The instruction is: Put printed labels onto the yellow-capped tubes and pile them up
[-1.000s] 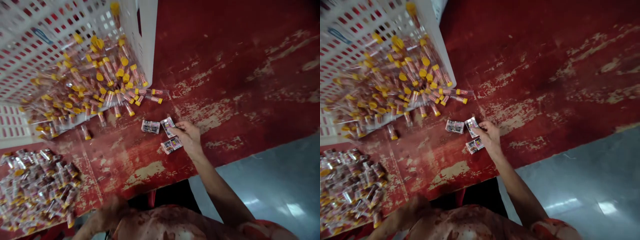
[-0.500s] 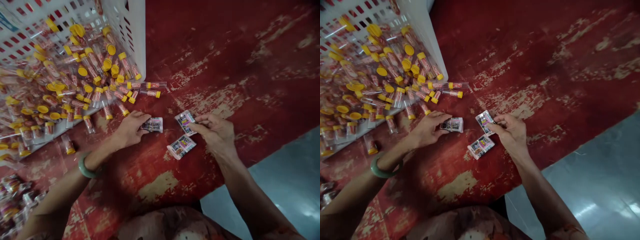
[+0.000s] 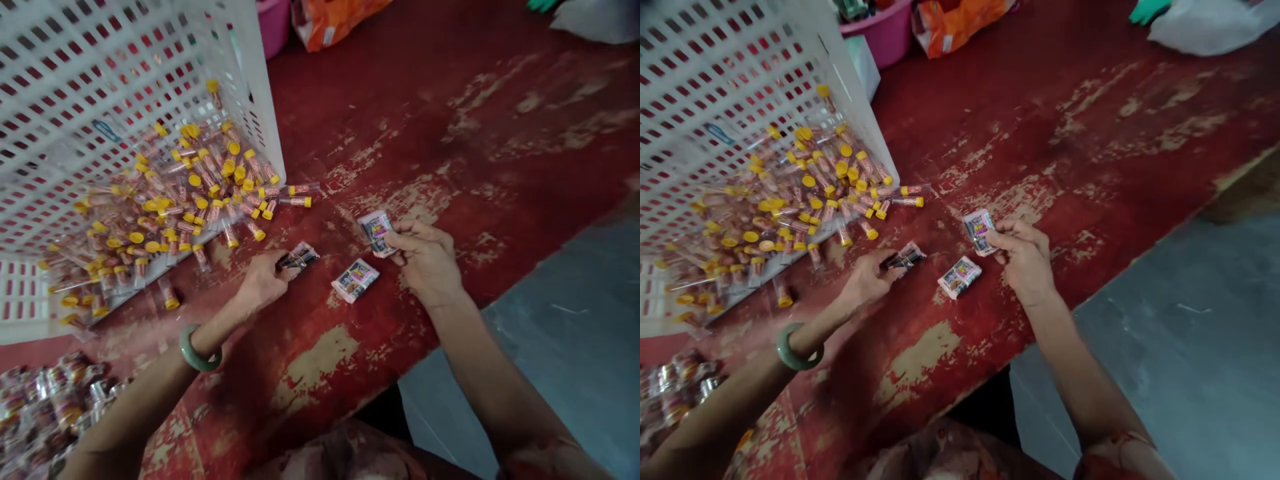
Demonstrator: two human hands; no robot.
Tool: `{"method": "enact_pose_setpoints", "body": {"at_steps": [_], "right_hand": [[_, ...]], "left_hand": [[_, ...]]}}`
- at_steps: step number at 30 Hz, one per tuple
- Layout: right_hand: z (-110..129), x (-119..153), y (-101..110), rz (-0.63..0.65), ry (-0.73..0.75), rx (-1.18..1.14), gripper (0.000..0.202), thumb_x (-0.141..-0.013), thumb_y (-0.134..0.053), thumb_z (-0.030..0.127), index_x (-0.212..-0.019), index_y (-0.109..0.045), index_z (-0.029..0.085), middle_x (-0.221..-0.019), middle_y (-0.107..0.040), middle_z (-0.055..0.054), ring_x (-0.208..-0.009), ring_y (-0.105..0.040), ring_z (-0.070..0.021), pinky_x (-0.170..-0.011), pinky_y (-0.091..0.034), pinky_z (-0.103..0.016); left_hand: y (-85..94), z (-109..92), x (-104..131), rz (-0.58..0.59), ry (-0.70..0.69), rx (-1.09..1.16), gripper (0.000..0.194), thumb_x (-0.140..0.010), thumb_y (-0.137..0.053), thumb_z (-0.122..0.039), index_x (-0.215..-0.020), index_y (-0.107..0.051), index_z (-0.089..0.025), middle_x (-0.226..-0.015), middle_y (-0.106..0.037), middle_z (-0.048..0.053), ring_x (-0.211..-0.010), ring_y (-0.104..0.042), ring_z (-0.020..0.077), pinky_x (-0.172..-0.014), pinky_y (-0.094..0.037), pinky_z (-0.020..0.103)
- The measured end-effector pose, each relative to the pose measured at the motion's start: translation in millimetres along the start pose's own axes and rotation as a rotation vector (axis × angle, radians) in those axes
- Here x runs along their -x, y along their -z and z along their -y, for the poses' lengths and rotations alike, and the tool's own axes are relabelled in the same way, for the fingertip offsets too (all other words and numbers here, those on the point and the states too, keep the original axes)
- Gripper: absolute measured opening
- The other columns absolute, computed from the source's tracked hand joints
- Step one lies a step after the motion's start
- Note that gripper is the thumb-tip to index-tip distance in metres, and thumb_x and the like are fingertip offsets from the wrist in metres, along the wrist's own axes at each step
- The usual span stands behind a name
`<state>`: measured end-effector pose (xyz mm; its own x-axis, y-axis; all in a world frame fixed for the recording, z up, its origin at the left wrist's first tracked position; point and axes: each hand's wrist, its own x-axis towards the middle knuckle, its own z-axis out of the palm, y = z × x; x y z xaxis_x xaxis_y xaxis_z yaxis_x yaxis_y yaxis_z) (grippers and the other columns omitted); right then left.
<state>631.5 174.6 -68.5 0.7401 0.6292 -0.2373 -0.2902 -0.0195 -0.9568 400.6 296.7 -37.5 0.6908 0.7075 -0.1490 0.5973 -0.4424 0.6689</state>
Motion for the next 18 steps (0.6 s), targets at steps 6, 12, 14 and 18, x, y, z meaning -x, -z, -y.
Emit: {"method": "enact_pose_setpoints", "body": {"at_steps": [6, 12, 14, 18], "right_hand": [[9.5, 55.3, 14.8, -0.038, 0.064, -0.151, 0.022, -0.054, -0.074, 0.024, -0.069, -0.061, 0.016, -0.056, -0.058, 0.002, -0.042, -0.052, -0.0088, -0.034, -0.026, -0.018], [-9.7, 156.7, 5.7, 0.113, 0.106, -0.064, 0.019, -0.070, -0.068, 0.030, -0.080, -0.059, 0.016, -0.062, -0.060, 0.001, -0.046, -0.056, -0.0106, -0.037, -0.033, -0.019], [-25.2, 198.4, -1.7, 0.219, 0.212, 0.114, 0.014, -0.081, -0.059, 0.032, -0.085, -0.058, 0.018, -0.063, -0.060, 0.002, -0.043, -0.053, -0.0096, -0.037, -0.037, -0.020], [-37.3, 236.9, -4.1, 0.355, 0.390, 0.380, 0.012, -0.085, -0.057, 0.033, -0.083, -0.063, 0.022, -0.066, -0.063, 0.001, -0.056, -0.058, -0.0139, -0.054, -0.050, -0.027]], "left_hand": [[-14.8, -12.2, 25.8, -0.175, -0.048, -0.262, 0.033, -0.075, -0.062, -0.025, -0.104, -0.061, -0.009, -0.095, -0.066, 0.016, -0.086, -0.061, 0.0266, -0.078, -0.047, 0.040], [-26.8, -51.2, 120.1, -0.298, -0.085, 0.357, 0.047, -0.078, -0.064, -0.038, -0.119, -0.055, -0.016, -0.123, -0.060, 0.016, -0.118, -0.052, 0.0298, -0.102, -0.037, 0.046], [-44.7, -62.3, 157.1, -0.105, 0.074, 0.863, 0.036, -0.084, -0.058, -0.039, -0.112, -0.059, -0.016, -0.109, -0.067, 0.013, -0.103, -0.061, 0.0255, -0.095, -0.045, 0.042], [-71.1, -58.4, 202.7, -0.066, 0.413, 1.517, 0.020, -0.083, -0.060, -0.030, -0.092, -0.063, -0.013, -0.087, -0.071, 0.009, -0.081, -0.068, 0.0214, -0.085, -0.052, 0.041]]}}
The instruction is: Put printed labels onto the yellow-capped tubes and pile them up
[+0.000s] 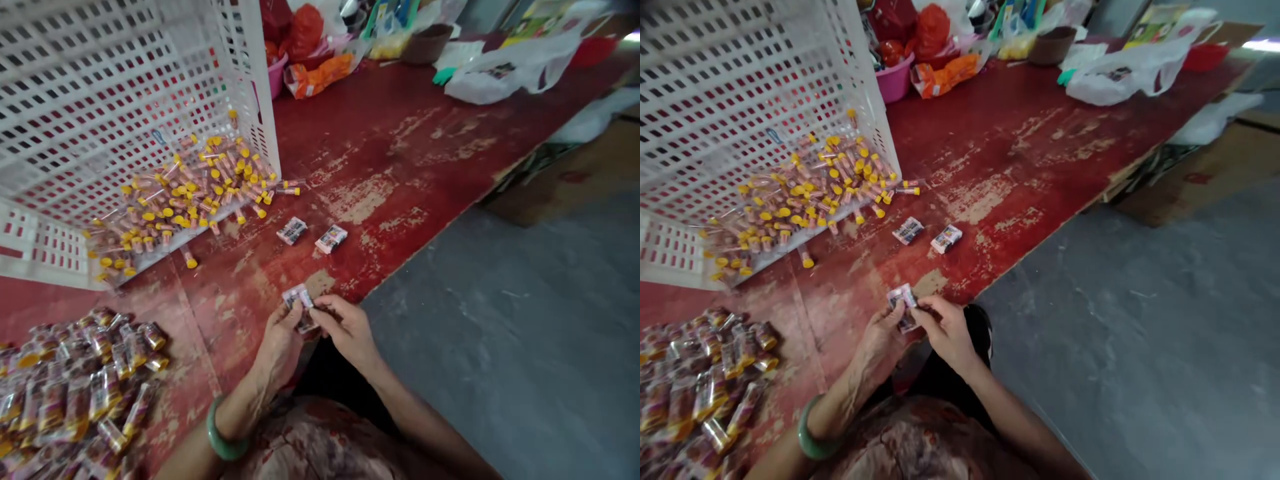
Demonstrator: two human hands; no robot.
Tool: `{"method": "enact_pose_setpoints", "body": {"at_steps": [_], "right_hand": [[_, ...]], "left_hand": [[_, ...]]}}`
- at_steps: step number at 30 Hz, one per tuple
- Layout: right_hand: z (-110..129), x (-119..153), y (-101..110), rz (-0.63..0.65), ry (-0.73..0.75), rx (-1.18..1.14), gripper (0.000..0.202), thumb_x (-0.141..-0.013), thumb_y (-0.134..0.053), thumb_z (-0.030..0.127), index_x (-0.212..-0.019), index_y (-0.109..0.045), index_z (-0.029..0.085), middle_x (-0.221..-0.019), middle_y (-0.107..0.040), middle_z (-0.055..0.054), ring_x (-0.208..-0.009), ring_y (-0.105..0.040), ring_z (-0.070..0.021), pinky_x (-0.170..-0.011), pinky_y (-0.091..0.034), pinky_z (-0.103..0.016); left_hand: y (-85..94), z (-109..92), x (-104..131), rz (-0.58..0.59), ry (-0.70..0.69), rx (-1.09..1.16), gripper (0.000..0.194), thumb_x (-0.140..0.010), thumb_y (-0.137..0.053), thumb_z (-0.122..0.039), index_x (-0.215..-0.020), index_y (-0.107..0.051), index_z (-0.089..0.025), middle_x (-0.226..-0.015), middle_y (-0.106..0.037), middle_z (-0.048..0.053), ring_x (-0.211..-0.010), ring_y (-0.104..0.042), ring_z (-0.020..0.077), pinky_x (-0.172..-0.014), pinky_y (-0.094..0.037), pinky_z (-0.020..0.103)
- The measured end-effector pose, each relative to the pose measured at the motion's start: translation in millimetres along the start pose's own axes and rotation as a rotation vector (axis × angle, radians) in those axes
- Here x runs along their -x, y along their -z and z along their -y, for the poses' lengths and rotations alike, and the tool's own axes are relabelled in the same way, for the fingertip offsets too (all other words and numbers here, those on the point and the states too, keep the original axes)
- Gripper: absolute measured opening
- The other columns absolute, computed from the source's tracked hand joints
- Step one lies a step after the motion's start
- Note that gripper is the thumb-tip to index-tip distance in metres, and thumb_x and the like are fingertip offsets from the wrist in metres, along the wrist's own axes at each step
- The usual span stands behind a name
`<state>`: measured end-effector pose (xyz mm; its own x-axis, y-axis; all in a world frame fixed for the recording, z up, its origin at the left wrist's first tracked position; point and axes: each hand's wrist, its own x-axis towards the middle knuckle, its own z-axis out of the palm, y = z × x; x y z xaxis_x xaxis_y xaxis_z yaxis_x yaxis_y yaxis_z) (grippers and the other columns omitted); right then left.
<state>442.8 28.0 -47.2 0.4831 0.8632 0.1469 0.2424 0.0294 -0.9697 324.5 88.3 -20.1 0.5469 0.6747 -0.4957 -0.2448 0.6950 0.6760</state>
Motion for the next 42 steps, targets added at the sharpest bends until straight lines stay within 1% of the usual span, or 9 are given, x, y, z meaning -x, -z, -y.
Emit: {"method": "enact_pose_setpoints", "body": {"at_steps": [4, 6, 9, 12, 18, 22, 31, 35, 42], "right_hand": [[-18.8, -56.4, 45.8, -0.087, 0.103, 0.177, 0.022, -0.083, -0.057, 0.025, -0.101, -0.068, 0.022, -0.121, -0.061, -0.009, -0.113, -0.053, -0.0262, -0.103, -0.035, -0.044], [-35.3, -103.6, 71.5, 0.068, 0.265, 0.452, 0.035, -0.082, -0.054, 0.020, -0.116, -0.063, 0.022, -0.137, -0.051, -0.008, -0.122, -0.046, -0.0278, -0.106, -0.030, -0.048], [-56.4, -159.8, 86.8, 0.336, 0.357, 0.511, 0.031, -0.079, -0.056, 0.021, -0.107, -0.068, 0.018, -0.124, -0.061, -0.011, -0.116, -0.053, -0.0258, -0.103, -0.035, -0.044], [-67.6, -175.2, 79.2, 0.343, 0.341, 0.455, 0.025, -0.081, -0.056, 0.029, -0.093, -0.071, 0.013, -0.100, -0.070, -0.012, -0.098, -0.062, -0.0233, -0.091, -0.044, -0.037], [-60.3, -128.5, 58.6, 0.232, 0.213, 0.276, 0.036, -0.087, -0.051, 0.042, -0.101, -0.068, 0.014, -0.081, -0.070, -0.004, -0.070, -0.063, -0.0154, -0.064, -0.048, -0.026], [-46.4, -101.7, 46.1, 0.189, 0.215, 0.152, 0.026, -0.084, -0.058, 0.036, -0.099, -0.070, 0.018, -0.090, -0.072, -0.004, -0.076, -0.065, -0.0168, -0.069, -0.051, -0.028], [-25.6, -71.3, 33.2, 0.001, 0.563, 0.721, 0.030, -0.084, -0.057, 0.022, -0.114, -0.063, 0.021, -0.114, -0.062, -0.010, -0.100, -0.060, -0.0240, -0.086, -0.050, -0.039], [20.3, -23.7, 3.1, 0.232, 0.707, 0.367, 0.026, -0.084, -0.054, 0.010, -0.105, -0.063, 0.022, -0.096, -0.064, -0.005, -0.086, -0.061, -0.0168, -0.077, -0.051, -0.031], [67.2, 12.5, -37.5, 0.529, 1.157, 0.805, 0.022, -0.084, -0.044, 0.006, -0.095, -0.063, 0.006, -0.087, -0.063, -0.015, -0.080, -0.055, -0.0235, -0.068, -0.045, -0.034]], "left_hand": [[26.7, -3.6, 11.6, -0.121, 0.053, 0.104, 0.015, -0.084, -0.058, -0.021, -0.093, -0.062, -0.009, -0.092, -0.072, 0.014, -0.090, -0.069, 0.0271, -0.087, -0.052, 0.045], [34.9, -10.1, 18.5, -0.128, 0.065, 0.074, 0.015, -0.086, -0.055, -0.020, -0.094, -0.061, -0.008, -0.093, -0.072, 0.016, -0.090, -0.069, 0.0280, -0.086, -0.053, 0.044], [36.6, -16.9, 31.1, -0.112, 0.097, 0.067, 0.018, -0.087, -0.053, -0.018, -0.097, -0.060, -0.006, -0.098, -0.071, 0.019, -0.092, -0.069, 0.0283, -0.083, -0.055, 0.040], [31.7, -22.2, 40.9, -0.078, 0.111, 0.093, 0.020, -0.086, -0.052, -0.016, -0.101, -0.060, -0.006, -0.101, -0.070, 0.020, -0.093, -0.068, 0.0285, -0.083, -0.055, 0.040], [30.1, -30.9, 39.8, -0.022, 0.098, 0.093, 0.021, -0.084, -0.053, -0.014, -0.102, -0.061, -0.005, -0.102, -0.070, 0.019, -0.093, -0.068, 0.0291, -0.087, -0.052, 0.044], [29.9, -30.5, 34.2, 0.016, 0.061, 0.170, 0.025, -0.083, -0.054, -0.020, -0.101, -0.062, -0.005, -0.101, -0.071, 0.019, -0.097, -0.066, 0.0329, -0.093, -0.046, 0.051], [35.3, -21.3, 45.7, 0.149, 0.019, 0.358, 0.035, -0.089, -0.050, -0.030, -0.111, -0.061, -0.006, -0.108, -0.068, 0.019, -0.103, -0.063, 0.0337, -0.098, -0.040, 0.054], [41.3, -11.7, 53.0, 0.098, -0.079, 0.302, 0.033, -0.082, -0.063, -0.030, -0.106, -0.065, -0.008, -0.106, -0.069, 0.016, -0.101, -0.063, 0.0299, -0.097, -0.043, 0.047], [55.2, -4.5, 80.2, -0.005, -0.186, 0.153, 0.035, -0.072, -0.074, -0.032, -0.101, -0.069, -0.014, -0.097, -0.069, 0.010, -0.088, -0.064, 0.0206, -0.082, -0.048, 0.032]]}}
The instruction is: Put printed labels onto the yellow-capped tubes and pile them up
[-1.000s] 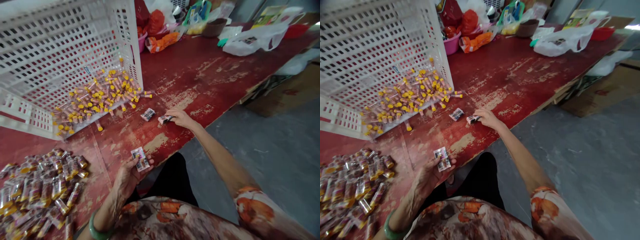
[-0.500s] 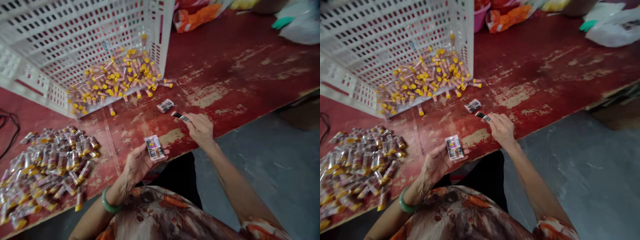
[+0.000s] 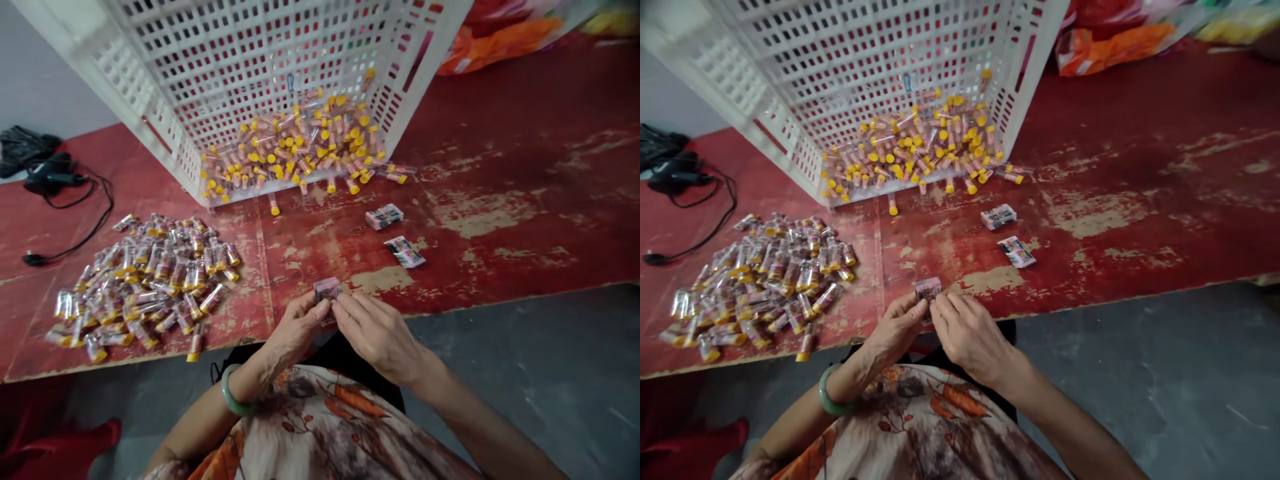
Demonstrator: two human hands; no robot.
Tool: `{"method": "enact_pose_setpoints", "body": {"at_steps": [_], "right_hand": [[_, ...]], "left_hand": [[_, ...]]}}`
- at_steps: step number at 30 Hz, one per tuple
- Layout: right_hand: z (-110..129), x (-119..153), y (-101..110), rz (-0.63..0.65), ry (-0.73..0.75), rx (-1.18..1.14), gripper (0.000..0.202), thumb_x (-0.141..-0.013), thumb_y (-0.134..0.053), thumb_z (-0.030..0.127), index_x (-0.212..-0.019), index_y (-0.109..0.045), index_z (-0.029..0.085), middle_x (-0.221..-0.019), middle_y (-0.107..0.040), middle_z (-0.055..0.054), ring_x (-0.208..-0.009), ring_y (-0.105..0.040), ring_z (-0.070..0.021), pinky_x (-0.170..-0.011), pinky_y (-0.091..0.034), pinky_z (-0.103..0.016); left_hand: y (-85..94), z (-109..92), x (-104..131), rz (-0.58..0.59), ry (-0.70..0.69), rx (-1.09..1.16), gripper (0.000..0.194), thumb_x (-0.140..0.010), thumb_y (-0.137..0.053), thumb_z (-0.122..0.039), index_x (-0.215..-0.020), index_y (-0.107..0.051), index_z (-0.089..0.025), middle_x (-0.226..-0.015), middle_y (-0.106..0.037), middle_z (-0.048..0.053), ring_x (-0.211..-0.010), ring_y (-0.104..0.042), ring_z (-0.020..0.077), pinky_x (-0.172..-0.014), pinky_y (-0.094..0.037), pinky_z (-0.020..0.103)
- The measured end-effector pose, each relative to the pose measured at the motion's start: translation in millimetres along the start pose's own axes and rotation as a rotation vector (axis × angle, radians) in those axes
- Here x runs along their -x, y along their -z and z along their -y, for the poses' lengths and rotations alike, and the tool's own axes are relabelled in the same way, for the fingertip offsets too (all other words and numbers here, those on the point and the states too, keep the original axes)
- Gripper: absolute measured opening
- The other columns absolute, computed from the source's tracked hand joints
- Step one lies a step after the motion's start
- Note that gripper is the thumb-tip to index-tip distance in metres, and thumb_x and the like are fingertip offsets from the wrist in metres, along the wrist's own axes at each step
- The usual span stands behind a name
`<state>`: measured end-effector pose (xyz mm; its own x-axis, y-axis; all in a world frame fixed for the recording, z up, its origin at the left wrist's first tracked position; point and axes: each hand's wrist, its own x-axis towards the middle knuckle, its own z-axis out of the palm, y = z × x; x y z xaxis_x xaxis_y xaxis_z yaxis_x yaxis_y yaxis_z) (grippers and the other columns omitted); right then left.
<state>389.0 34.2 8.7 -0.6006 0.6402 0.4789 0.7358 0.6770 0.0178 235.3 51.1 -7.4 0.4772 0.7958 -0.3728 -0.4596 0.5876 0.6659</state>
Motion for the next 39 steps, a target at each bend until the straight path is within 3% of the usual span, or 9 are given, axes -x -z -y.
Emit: {"method": "enact_pose_setpoints", "body": {"at_steps": [4, 9, 13, 17, 25, 29, 33, 35, 39], "right_hand": [[17.7, -25.2, -3.6, 0.154, 0.078, 0.085, 0.018, -0.078, -0.045, 0.003, -0.077, -0.061, 0.011, -0.069, -0.056, -0.010, -0.064, -0.048, -0.0206, -0.054, -0.035, -0.032], [37.6, -40.4, -20.9, 0.215, 0.125, 0.063, 0.012, -0.079, -0.048, 0.009, -0.076, -0.059, 0.012, -0.069, -0.057, -0.009, -0.064, -0.048, -0.0197, -0.052, -0.032, -0.031], [38.5, -39.6, -22.4, 0.050, 0.025, -0.143, 0.015, -0.082, -0.047, 0.009, -0.074, -0.059, 0.015, -0.073, -0.061, -0.007, -0.068, -0.053, -0.0166, -0.060, -0.040, -0.029], [38.1, -43.7, -12.4, -0.084, -0.019, -0.270, 0.016, -0.086, -0.049, 0.011, -0.095, -0.061, 0.015, -0.089, -0.065, -0.008, -0.078, -0.058, -0.0155, -0.070, -0.046, -0.027], [59.3, -47.8, -3.2, 0.342, 0.041, 0.184, 0.014, -0.080, -0.048, 0.002, -0.079, -0.059, 0.011, -0.073, -0.059, -0.010, -0.067, -0.051, -0.0190, -0.054, -0.032, -0.029], [57.0, -35.9, -3.7, 0.415, -0.011, 0.077, 0.013, -0.078, -0.047, 0.007, -0.077, -0.059, 0.011, -0.074, -0.059, -0.011, -0.064, -0.050, -0.0176, -0.051, -0.026, -0.028], [55.6, -10.0, -2.4, 0.487, 0.042, -0.250, 0.009, -0.073, -0.050, 0.012, -0.069, -0.057, 0.015, -0.067, -0.058, -0.004, -0.058, -0.049, -0.0142, -0.050, -0.027, -0.028], [48.9, 0.1, 1.3, 0.405, 0.019, -0.393, 0.014, -0.077, -0.048, 0.010, -0.070, -0.058, 0.017, -0.068, -0.058, -0.002, -0.060, -0.051, -0.0126, -0.053, -0.033, -0.026], [14.2, 0.2, 9.2, -0.037, -0.303, -0.432, 0.020, -0.087, -0.047, 0.014, -0.099, -0.063, 0.017, -0.099, -0.065, -0.009, -0.089, -0.061, -0.0165, -0.075, -0.047, -0.028]], "left_hand": [[13.8, -3.5, 10.4, -0.113, -0.025, 0.064, 0.029, -0.065, -0.079, -0.034, -0.082, -0.069, -0.013, -0.075, -0.064, 0.003, -0.065, -0.059, 0.0116, -0.066, -0.048, 0.024], [29.7, -10.1, 19.3, -0.222, -0.065, 0.166, 0.028, -0.059, -0.082, -0.030, -0.069, -0.063, -0.012, -0.059, -0.055, -0.003, -0.050, -0.048, 0.0062, -0.050, -0.040, 0.019], [43.1, -21.5, 27.9, -0.213, -0.054, 0.227, 0.027, -0.060, -0.080, -0.028, -0.074, -0.065, -0.011, -0.064, -0.061, 0.001, -0.055, -0.054, 0.0106, -0.059, -0.045, 0.025], [52.1, -28.4, 33.9, -0.129, -0.069, 0.257, 0.028, -0.061, -0.079, -0.027, -0.080, -0.068, -0.009, -0.069, -0.065, 0.004, -0.062, -0.059, 0.0140, -0.069, -0.046, 0.029], [40.4, -14.7, 34.3, -0.086, -0.033, 0.139, 0.024, -0.060, -0.079, -0.027, -0.072, -0.065, -0.011, -0.063, -0.059, 0.000, -0.057, -0.053, 0.0097, -0.060, -0.042, 0.023], [34.9, -4.7, 25.1, -0.104, -0.073, 0.045, 0.025, -0.061, -0.078, -0.030, -0.070, -0.064, -0.012, -0.062, -0.057, -0.002, -0.055, -0.049, 0.0077, -0.056, -0.039, 0.020], [31.9, -8.4, 9.7, -0.168, -0.078, 0.008, 0.025, -0.066, -0.075, -0.033, -0.078, -0.066, -0.012, -0.064, -0.061, 0.001, -0.055, -0.054, 0.0109, -0.059, -0.044, 0.024], [30.3, -13.7, 3.1, -0.148, -0.055, -0.003, 0.028, -0.067, -0.074, -0.035, -0.083, -0.066, -0.013, -0.066, -0.064, 0.003, -0.059, -0.059, 0.0145, -0.064, -0.047, 0.028], [24.9, -20.2, -2.7, 0.025, 0.063, -0.208, 0.033, -0.068, -0.074, -0.039, -0.088, -0.067, -0.013, -0.074, -0.067, 0.006, -0.064, -0.063, 0.0177, -0.066, -0.049, 0.030]]}}
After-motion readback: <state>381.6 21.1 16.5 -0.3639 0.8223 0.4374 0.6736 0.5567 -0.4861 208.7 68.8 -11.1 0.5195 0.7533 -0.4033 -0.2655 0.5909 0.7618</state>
